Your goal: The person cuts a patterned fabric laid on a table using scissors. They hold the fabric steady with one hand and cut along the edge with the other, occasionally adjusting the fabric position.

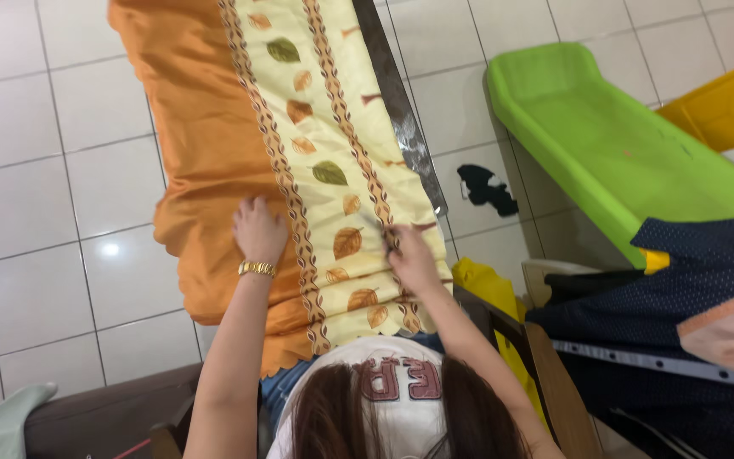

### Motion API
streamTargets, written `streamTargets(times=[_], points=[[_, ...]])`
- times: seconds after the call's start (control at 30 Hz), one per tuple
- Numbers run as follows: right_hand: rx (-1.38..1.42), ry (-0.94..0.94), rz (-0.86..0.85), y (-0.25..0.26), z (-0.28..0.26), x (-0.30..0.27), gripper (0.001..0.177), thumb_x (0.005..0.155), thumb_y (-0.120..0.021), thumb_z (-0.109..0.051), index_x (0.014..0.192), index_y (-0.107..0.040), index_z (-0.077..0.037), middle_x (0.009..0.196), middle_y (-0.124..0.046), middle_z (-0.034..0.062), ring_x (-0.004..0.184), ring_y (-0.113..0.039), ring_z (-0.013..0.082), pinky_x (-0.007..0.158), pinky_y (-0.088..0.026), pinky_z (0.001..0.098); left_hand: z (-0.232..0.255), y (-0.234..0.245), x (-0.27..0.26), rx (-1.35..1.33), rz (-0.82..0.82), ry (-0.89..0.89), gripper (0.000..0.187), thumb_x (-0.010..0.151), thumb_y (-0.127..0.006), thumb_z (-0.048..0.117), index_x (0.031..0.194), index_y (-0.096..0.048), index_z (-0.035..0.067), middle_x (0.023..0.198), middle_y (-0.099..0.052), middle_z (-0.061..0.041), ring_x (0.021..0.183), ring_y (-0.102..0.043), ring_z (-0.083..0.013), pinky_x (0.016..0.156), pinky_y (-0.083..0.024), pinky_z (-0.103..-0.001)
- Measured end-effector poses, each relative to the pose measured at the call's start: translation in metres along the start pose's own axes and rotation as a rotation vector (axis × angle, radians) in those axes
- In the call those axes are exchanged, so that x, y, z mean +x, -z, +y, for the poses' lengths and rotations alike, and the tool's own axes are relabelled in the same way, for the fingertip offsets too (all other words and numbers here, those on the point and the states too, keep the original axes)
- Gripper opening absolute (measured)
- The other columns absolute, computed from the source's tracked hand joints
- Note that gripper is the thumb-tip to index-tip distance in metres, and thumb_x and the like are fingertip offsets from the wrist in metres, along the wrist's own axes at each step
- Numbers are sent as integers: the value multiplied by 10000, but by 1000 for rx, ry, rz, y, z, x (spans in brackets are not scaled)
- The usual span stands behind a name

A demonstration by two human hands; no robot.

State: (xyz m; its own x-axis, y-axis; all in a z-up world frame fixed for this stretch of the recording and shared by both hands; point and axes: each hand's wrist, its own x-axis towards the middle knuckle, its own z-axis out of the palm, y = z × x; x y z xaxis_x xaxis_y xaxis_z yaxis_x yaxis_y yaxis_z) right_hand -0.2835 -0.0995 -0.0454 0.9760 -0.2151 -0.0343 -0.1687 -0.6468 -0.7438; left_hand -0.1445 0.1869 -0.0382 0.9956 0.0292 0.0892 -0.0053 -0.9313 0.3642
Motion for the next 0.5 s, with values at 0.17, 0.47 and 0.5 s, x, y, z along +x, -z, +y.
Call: streamTargets(times=[0.17,0.47,0.5], points=[[50,-104,501,33,34,3,411,908,-770,-104,1255,-566,-25,1177,-670,157,1098,-647,308,944,-517,397,60,-21,-3,-285,10,-250,440,923,-705,236,1332,-611,104,1405,-544,-154,1269,-534,-371,1068,-454,-498],[238,-574,28,58,13,-11,441,814,-779,-161,1208,-593,-91,952,-725,117,736,-672,303,626,-535,452,70,-29,-1,-154,37,-160,692,897,-730,447,1486,-493,173,1562,-374,-205,1403,-344,-419,1126,-230,-635],[209,-549,-4,59,13,-17,438,811,-791,-164,1201,-610,-86,922,-729,137,713,-662,320,639,-518,447,52,-28,0,-117,66,-107,702,903,-733,450,1492,-486,161,1551,-375,-221,1410,-340,-425,1132,-231,-637]])
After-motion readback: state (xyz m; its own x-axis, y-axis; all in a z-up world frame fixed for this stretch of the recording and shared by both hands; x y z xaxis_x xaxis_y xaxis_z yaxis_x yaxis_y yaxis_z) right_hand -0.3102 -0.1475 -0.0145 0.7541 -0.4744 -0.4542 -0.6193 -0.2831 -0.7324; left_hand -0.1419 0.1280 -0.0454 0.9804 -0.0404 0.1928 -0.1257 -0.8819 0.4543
